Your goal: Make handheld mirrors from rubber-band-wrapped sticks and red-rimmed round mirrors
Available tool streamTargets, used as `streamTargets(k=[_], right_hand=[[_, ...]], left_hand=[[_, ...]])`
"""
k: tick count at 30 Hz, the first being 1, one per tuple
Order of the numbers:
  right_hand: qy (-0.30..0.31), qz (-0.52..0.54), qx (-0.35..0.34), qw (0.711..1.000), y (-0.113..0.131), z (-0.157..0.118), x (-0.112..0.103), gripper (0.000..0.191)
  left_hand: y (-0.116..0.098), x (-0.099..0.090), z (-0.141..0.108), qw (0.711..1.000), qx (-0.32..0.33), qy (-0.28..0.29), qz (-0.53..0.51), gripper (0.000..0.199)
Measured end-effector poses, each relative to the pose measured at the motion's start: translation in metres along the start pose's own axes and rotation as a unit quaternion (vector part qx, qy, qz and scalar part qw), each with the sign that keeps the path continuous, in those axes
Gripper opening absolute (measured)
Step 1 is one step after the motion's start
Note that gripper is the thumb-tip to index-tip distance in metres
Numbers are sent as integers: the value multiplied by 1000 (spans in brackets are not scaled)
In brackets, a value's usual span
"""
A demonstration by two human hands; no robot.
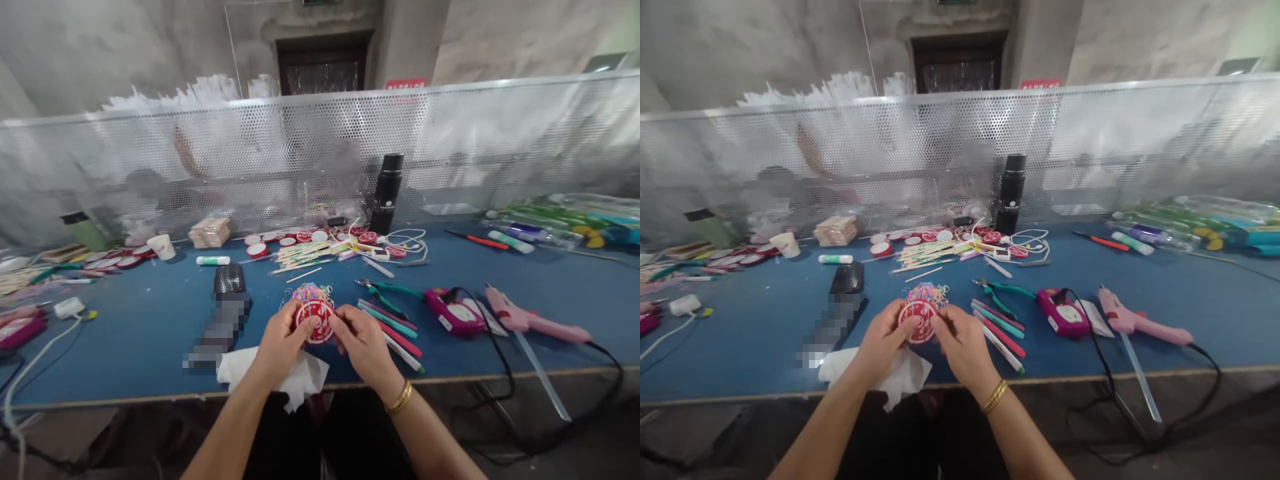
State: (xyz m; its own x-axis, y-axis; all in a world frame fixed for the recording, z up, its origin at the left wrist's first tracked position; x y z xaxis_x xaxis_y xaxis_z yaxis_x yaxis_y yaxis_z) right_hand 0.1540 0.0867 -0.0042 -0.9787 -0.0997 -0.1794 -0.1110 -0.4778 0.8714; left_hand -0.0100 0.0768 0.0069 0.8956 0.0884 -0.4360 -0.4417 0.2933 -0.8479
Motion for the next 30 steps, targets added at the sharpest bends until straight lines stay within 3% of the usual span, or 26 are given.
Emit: streamTargets(k=[4, 12, 16, 21, 25, 30], right_hand=[[-23, 66, 44, 997, -7, 3, -2, 39], [-27, 140, 78, 987, -19, 6, -1, 44], [-42, 175, 82, 980, -24, 6, -4, 45], [-36, 180, 77, 980, -23, 6, -5, 43], [-38, 197, 39, 979, -17, 5, -4, 33], [-38, 166, -32, 985, -7, 2, -5, 24]], left_hand=[[-8, -1, 2, 998, 58, 21, 7, 48], [-10, -1, 0, 988, 128, -7, 80, 71], [-6, 3, -1, 992, 100, 23, 68, 83], [-7, 3, 0, 994, 102, 13, 31, 74], [-2, -1, 1, 993, 63, -33, -98, 62], [-1, -10, 0, 987, 17, -82, -135, 65]])
Point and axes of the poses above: each hand's wrist, its own z-axis towards the middle knuckle, its own x-axis out of the palm, y = z × x, the point moved 6 cm from there along z, towards the middle knuckle, and after that the axes turned 1 degree about z, right-handed, at the moved point
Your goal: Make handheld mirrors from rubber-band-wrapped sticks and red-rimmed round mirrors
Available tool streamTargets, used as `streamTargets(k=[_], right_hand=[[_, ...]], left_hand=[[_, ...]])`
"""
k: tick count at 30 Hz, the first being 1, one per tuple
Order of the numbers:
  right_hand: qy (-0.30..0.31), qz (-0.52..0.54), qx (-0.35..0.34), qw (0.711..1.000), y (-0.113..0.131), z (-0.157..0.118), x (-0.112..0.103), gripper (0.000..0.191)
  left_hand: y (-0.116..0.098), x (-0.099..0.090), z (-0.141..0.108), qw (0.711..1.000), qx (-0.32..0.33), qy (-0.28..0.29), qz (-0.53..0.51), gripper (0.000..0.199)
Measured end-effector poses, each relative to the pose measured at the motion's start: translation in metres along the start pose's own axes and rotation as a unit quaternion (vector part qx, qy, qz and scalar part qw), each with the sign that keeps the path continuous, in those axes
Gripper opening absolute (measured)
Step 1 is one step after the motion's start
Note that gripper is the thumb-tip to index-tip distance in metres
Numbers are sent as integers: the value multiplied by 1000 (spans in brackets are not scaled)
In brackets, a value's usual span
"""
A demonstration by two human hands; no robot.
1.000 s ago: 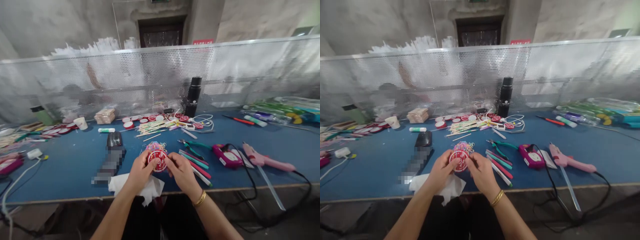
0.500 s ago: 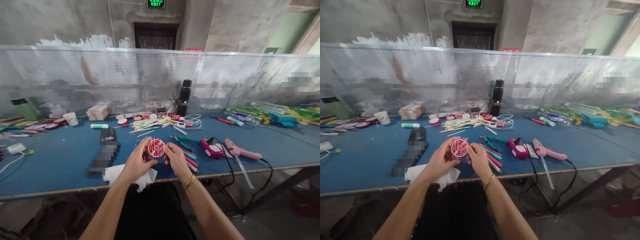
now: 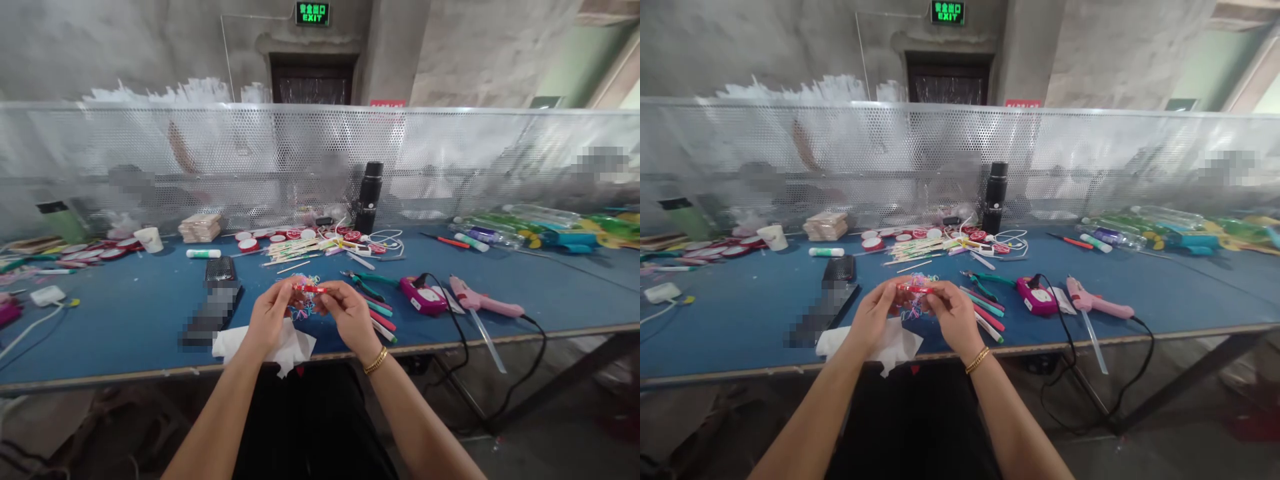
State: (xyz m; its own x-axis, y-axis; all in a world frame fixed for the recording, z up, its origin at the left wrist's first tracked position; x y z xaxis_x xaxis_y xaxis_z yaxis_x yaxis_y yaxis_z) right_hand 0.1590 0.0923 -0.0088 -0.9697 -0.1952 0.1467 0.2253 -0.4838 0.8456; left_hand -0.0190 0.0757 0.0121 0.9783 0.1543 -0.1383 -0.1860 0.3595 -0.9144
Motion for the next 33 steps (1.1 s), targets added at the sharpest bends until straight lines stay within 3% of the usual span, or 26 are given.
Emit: streamTargets(k=[7, 12, 18, 23, 33], right_hand=[[1, -48, -44, 998, -4, 1, -2, 19], [-21, -50, -18, 998, -11, 1, -4, 34], [39, -106, -30, 993, -5, -1, 2, 26], [51, -116, -33, 991, -1, -2, 4, 30], [74, -88, -5, 993, -2, -3, 8, 33]], left_hand=[[2, -2, 3, 999, 26, 13, -36, 42], [6, 0, 3, 999, 37, 12, -8, 48], [-1, 4, 2, 997, 57, 31, 46, 37], [-7, 2, 2, 993, 81, 7, 83, 25], [-8, 1, 2, 992, 78, -1, 101, 23]])
Point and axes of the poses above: each hand's wrist, its own z-axis towards the middle knuckle, its own x-axis out of the palm, y = z × x, the point moved 6 cm from there along z, towards the middle knuckle, and after that the axes turned 1 degree about z, right-handed, at the moved point
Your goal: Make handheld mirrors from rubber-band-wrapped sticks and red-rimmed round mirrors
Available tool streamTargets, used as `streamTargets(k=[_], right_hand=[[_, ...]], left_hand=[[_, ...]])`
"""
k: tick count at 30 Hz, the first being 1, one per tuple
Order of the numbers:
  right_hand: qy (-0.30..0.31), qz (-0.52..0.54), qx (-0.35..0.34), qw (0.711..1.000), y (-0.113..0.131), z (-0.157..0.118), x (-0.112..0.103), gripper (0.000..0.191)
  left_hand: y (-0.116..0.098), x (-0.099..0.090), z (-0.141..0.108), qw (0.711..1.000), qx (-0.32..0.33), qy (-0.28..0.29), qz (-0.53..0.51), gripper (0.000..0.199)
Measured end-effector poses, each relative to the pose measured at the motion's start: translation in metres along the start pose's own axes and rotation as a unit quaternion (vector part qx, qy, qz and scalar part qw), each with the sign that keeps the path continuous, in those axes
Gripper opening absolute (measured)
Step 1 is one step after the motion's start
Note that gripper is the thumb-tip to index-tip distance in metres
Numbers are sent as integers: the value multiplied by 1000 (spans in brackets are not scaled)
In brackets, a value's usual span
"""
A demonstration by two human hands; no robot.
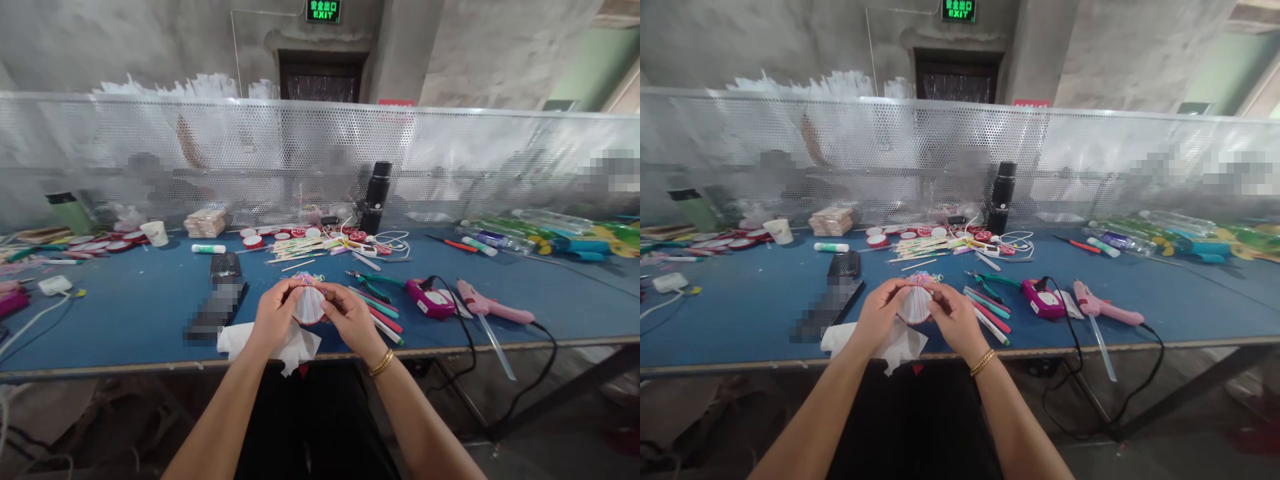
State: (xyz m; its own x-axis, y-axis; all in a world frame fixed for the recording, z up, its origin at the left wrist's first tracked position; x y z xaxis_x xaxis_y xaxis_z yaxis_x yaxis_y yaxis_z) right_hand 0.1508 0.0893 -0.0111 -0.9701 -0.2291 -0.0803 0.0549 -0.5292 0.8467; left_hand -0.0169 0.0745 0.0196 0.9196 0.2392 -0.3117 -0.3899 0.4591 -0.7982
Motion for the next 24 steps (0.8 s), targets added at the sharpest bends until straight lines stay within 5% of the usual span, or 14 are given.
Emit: streamTargets(k=[20, 24], right_hand=[[10, 33, 31, 999, -2, -1, 4, 30], [57, -10, -8, 998, 3, -2, 7, 47]], left_hand=[[-5, 3, -7, 991, 49, 9, 125, 29], [-4, 1, -7, 991, 33, -9, 132, 30]])
Point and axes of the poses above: each hand's wrist, its own z-axis towards the middle knuckle, its own x-axis out of the palm, y = z × x, the point moved 6 cm from there along z, towards the middle knuckle, and after that the axes turned 1 degree about z, right-handed, at the moved point
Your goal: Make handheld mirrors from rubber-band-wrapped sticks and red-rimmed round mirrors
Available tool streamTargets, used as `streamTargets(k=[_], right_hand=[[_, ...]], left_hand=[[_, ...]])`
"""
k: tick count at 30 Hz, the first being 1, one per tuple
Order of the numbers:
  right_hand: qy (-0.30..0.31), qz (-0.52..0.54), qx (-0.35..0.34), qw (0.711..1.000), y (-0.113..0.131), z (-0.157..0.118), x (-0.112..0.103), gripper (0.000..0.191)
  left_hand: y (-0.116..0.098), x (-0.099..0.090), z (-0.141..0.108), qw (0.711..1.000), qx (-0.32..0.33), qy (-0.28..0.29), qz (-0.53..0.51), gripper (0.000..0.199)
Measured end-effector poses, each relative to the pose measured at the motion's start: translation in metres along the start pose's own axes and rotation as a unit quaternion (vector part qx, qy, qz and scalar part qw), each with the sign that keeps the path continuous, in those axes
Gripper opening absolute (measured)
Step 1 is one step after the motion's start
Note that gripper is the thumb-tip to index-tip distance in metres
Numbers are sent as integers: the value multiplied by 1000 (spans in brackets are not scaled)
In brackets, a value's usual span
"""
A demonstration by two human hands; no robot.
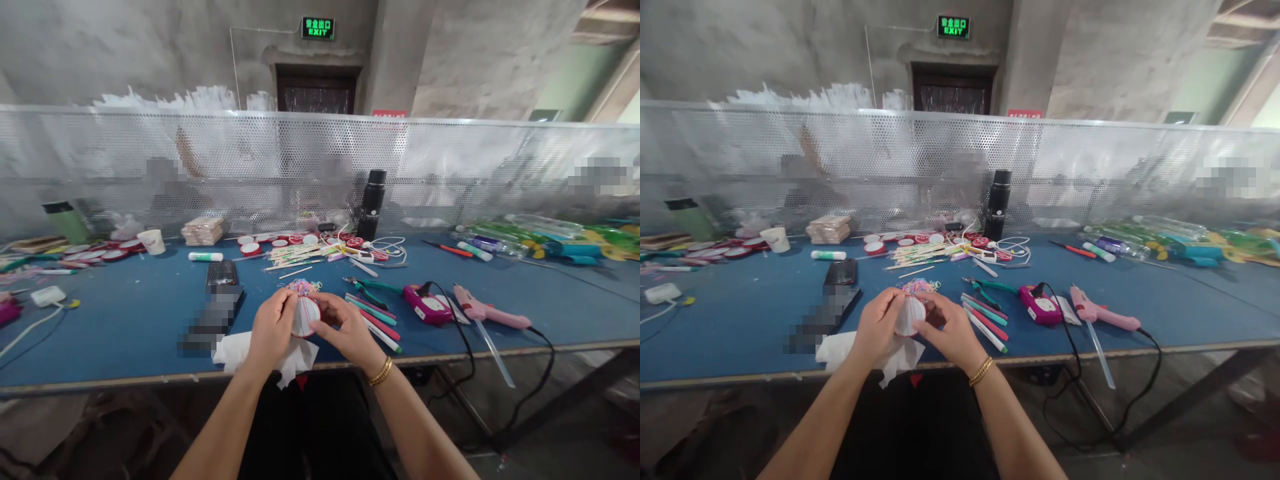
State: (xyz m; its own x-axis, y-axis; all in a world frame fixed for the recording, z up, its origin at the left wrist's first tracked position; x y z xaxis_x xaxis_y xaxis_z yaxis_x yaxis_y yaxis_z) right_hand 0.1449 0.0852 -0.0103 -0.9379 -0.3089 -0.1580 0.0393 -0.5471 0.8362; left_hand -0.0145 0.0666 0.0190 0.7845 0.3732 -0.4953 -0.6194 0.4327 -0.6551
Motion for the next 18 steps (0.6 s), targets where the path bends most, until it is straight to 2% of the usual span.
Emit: streamTargets(k=[2, 4, 9, 14, 18], right_hand=[[28, -21, -29, 999, 3, 0, 2, 65], [43, -32, -51, 997, 4, 1, 3, 74], [53, -55, -50, 996, 4, 3, 5, 74], [55, -110, -46, 991, 2, 3, 11, 74], [27, -203, -47, 978, 17, 0, 3, 68]], left_hand=[[0, 0, 0, 1000, -3, -1, 1, 29], [1, 1, 1, 1000, -4, 5, 2, 28], [4, 4, 4, 999, -20, 21, -21, 33], [5, 4, 5, 999, -42, 22, -21, 24], [10, 2, 4, 997, -57, -10, -60, 38]])
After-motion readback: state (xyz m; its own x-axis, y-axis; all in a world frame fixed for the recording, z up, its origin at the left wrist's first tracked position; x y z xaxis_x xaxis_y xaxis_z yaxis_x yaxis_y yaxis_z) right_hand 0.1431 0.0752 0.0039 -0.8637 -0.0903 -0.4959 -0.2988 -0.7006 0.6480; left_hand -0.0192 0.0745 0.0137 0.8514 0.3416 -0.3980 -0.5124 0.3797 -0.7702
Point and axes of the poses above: each hand's wrist, its own z-axis towards the middle knuckle, its own x-axis out of the palm, y = z × x, the point moved 6 cm from there along z, towards the middle knuckle, and after that the axes turned 1 degree about z, right-handed, at the moved point
